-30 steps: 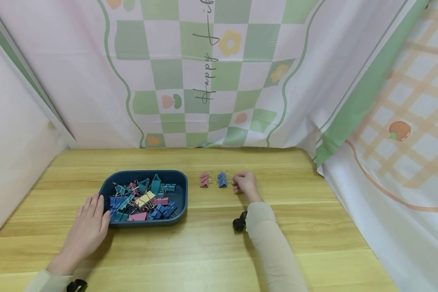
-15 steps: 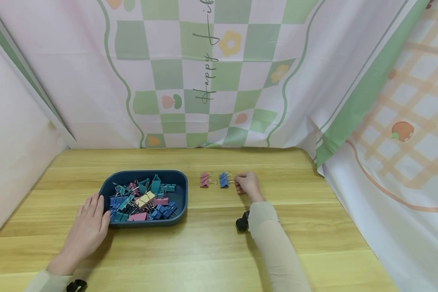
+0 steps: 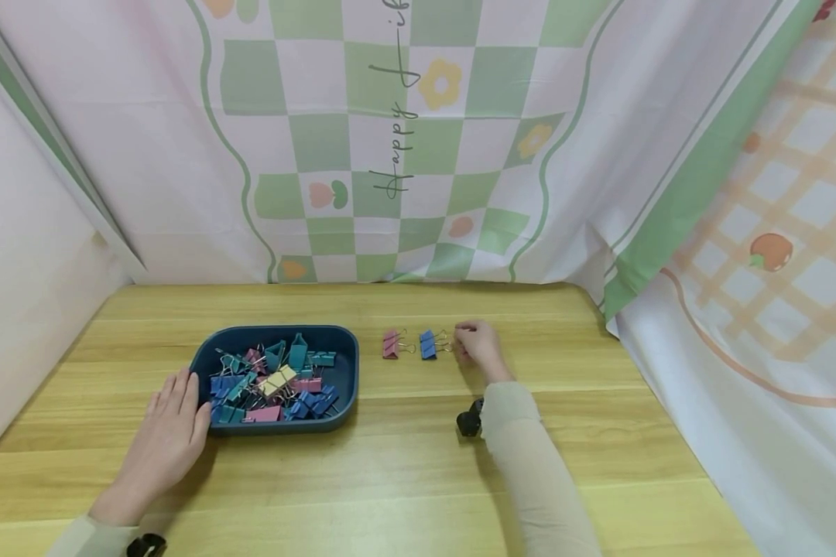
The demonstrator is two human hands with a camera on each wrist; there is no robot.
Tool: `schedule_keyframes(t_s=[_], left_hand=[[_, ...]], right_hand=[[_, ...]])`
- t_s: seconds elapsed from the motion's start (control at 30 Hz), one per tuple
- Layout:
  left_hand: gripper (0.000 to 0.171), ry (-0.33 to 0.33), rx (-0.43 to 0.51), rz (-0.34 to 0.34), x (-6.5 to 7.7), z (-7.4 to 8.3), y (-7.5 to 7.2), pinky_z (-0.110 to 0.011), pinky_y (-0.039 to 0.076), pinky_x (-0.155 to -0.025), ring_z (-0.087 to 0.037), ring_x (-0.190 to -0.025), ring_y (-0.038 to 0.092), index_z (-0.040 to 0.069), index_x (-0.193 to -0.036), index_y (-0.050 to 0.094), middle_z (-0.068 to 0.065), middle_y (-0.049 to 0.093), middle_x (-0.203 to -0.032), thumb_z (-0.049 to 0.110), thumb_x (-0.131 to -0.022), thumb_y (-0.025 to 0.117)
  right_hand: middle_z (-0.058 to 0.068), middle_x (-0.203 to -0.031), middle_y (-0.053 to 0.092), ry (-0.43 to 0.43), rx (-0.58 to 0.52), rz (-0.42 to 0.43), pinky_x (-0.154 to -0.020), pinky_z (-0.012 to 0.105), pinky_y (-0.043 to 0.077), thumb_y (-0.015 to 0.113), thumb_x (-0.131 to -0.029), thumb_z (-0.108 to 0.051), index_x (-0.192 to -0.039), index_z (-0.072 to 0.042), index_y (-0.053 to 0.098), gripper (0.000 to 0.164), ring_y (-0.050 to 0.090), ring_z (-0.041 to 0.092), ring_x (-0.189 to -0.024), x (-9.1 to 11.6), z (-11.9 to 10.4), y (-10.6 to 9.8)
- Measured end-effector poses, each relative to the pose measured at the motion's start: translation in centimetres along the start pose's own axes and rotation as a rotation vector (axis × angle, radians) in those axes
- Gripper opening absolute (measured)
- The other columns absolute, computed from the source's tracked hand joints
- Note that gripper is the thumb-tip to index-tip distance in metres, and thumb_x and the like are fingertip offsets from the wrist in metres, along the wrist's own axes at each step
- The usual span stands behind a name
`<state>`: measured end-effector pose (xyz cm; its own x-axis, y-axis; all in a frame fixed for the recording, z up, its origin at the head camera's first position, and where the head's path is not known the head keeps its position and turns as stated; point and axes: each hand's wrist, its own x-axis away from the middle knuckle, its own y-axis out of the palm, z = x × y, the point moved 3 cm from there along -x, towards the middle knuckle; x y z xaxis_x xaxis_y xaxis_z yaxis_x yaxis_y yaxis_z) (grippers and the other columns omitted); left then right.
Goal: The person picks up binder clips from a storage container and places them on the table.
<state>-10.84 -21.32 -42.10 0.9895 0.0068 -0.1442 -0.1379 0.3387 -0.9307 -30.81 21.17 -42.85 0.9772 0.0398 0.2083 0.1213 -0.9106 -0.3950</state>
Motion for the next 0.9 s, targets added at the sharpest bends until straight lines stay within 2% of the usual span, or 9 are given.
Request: schedule_keyframes(t_s=[0.23, 0.37, 0.6, 0.7, 0.77, 0.9], left_hand=[[0.057, 0.002, 0.006, 0.0, 0.1, 0.0, -0.1, -0.052, 0.0, -0.108, -0.047, -0.132, 0.008, -0.017, -0.138, 0.017, -0.034, 0.01, -0.144, 0.024, -0.1, 0.03], [0.058, -0.005, 0.006, -0.009, 0.1, -0.1, -0.1, -0.051, -0.001, -0.108, -0.047, -0.132, 0.008, -0.017, -0.138, 0.017, -0.034, 0.011, -0.144, 0.024, -0.1, 0.03], [0.058, -0.007, 0.004, -0.018, 0.1, -0.1, 0.0, -0.051, -0.001, -0.108, -0.047, -0.133, 0.006, -0.016, -0.139, 0.016, -0.033, 0.008, -0.145, 0.026, -0.1, 0.029], [0.058, -0.01, 0.004, -0.022, 0.1, -0.2, 0.1, -0.051, -0.001, -0.108, -0.046, -0.133, 0.006, -0.016, -0.139, 0.015, -0.033, 0.008, -0.145, 0.026, -0.1, 0.028], [0.058, -0.009, 0.003, -0.021, 0.1, -0.2, 0.1, -0.051, -0.001, -0.108, -0.046, -0.133, 0.005, -0.016, -0.139, 0.015, -0.033, 0.007, -0.146, 0.026, -0.1, 0.028], [0.058, -0.002, -0.002, -0.009, 0.0, -0.2, 0.2, -0.051, 0.0, -0.108, -0.047, -0.133, 0.007, -0.016, -0.139, 0.016, -0.033, 0.008, -0.145, 0.025, -0.1, 0.03]], right_hand=[[0.02, -0.1, 0.06, -0.13, 0.107, 0.051, -0.063, 0.032, 0.054, 0.052, -0.094, -0.014, -0.123, 0.002, 0.055, 0.033, 0.057, 0.017, -0.066, 0.2, -4.3, -0.1], [0.022, -0.099, 0.062, -0.216, 0.132, 0.035, -0.058, 0.029, 0.054, 0.055, -0.092, -0.013, -0.119, 0.001, 0.058, 0.03, 0.057, 0.018, -0.064, 1.1, -7.3, 1.0], [0.016, -0.087, 0.063, -0.345, 0.161, -0.03, -0.06, 0.042, 0.055, 0.06, -0.089, -0.014, -0.112, -0.002, 0.063, 0.026, 0.06, 0.035, -0.07, 3.2, -11.0, 4.5], [0.013, -0.085, 0.064, -0.394, 0.171, -0.071, -0.059, 0.042, 0.054, 0.061, -0.089, -0.015, -0.111, -0.002, 0.063, 0.025, 0.06, 0.035, -0.069, 4.2, -12.0, 6.2], [0.01, -0.083, 0.064, -0.426, 0.184, -0.096, -0.057, 0.04, 0.054, 0.062, -0.089, -0.016, -0.11, -0.002, 0.064, 0.025, 0.06, 0.029, -0.064, 5.0, -12.5, 7.3], [0.007, -0.081, 0.063, -0.433, 0.191, -0.171, -0.048, 0.038, 0.052, 0.063, -0.088, -0.017, -0.11, -0.006, 0.065, 0.025, 0.057, 0.023, -0.052, 6.3, -12.9, 9.5]])
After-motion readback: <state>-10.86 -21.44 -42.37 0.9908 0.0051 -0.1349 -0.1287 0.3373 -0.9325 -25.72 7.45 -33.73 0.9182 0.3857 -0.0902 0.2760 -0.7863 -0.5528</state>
